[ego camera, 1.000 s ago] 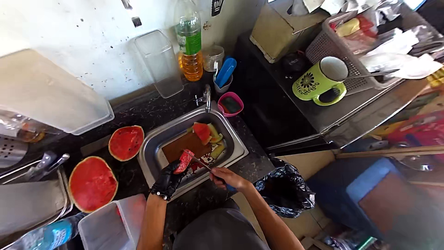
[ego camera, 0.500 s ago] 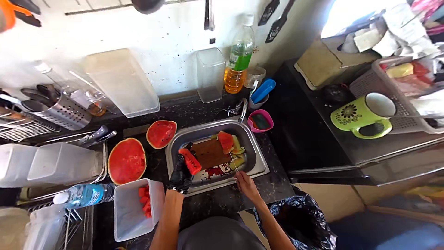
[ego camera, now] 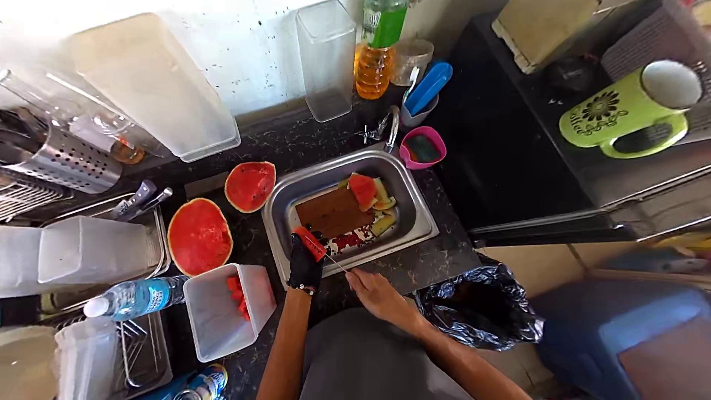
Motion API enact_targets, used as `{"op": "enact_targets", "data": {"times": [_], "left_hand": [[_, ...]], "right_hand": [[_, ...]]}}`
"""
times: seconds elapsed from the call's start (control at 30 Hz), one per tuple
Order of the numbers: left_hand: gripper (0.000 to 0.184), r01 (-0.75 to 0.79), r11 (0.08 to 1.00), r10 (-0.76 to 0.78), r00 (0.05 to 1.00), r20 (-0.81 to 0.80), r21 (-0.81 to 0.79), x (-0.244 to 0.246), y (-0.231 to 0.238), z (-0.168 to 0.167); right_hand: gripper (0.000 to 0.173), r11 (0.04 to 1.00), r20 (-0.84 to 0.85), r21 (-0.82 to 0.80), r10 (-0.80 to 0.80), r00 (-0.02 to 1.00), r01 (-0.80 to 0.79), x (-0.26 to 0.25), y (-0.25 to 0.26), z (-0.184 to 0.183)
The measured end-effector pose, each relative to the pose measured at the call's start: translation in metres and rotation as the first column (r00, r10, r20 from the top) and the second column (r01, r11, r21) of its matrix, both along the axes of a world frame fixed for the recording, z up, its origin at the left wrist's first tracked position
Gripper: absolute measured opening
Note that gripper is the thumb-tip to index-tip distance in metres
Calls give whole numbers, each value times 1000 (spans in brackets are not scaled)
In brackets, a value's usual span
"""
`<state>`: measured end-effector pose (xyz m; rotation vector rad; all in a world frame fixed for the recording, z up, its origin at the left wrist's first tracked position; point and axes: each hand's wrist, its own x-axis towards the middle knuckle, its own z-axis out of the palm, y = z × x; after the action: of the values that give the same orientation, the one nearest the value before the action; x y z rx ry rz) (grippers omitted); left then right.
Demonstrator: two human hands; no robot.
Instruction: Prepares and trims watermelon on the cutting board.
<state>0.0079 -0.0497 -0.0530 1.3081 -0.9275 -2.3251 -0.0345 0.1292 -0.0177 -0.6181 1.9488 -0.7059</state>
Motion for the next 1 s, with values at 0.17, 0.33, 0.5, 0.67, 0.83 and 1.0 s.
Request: {"op": "enact_targets", "data": {"times": [0.17,0.33,0.5,0.67,0.83,1.0], "left_hand": [[59,50,999,-45,974,-220,19,22,-7,-20],[59,55,998,-56,981,-185,-10,23,-10,-14],[57,49,999,-50,980,-191,-8,19,0,-12],[54,-114,991,119,990,-70,75,11,14,-1],[51,-139,981,150,986,-71,137,8,10,-7],[55,-90,976,100,994,-40,196,7,2,26]], "right_hand": [[53,1000,-21,7,24,1000,-23,8,0,2],[54,995,-71,59,85,994,-81,8,0,10],[53,996,-93,71,52,994,-45,11,-3,8],[50,989,-26,-73,-133,991,131,22,-3,-12],[53,970,166,-35,-231,959,239,-8,9,-30],[55,1000,-59,-3,12,998,-12,-9,14,3]]}}
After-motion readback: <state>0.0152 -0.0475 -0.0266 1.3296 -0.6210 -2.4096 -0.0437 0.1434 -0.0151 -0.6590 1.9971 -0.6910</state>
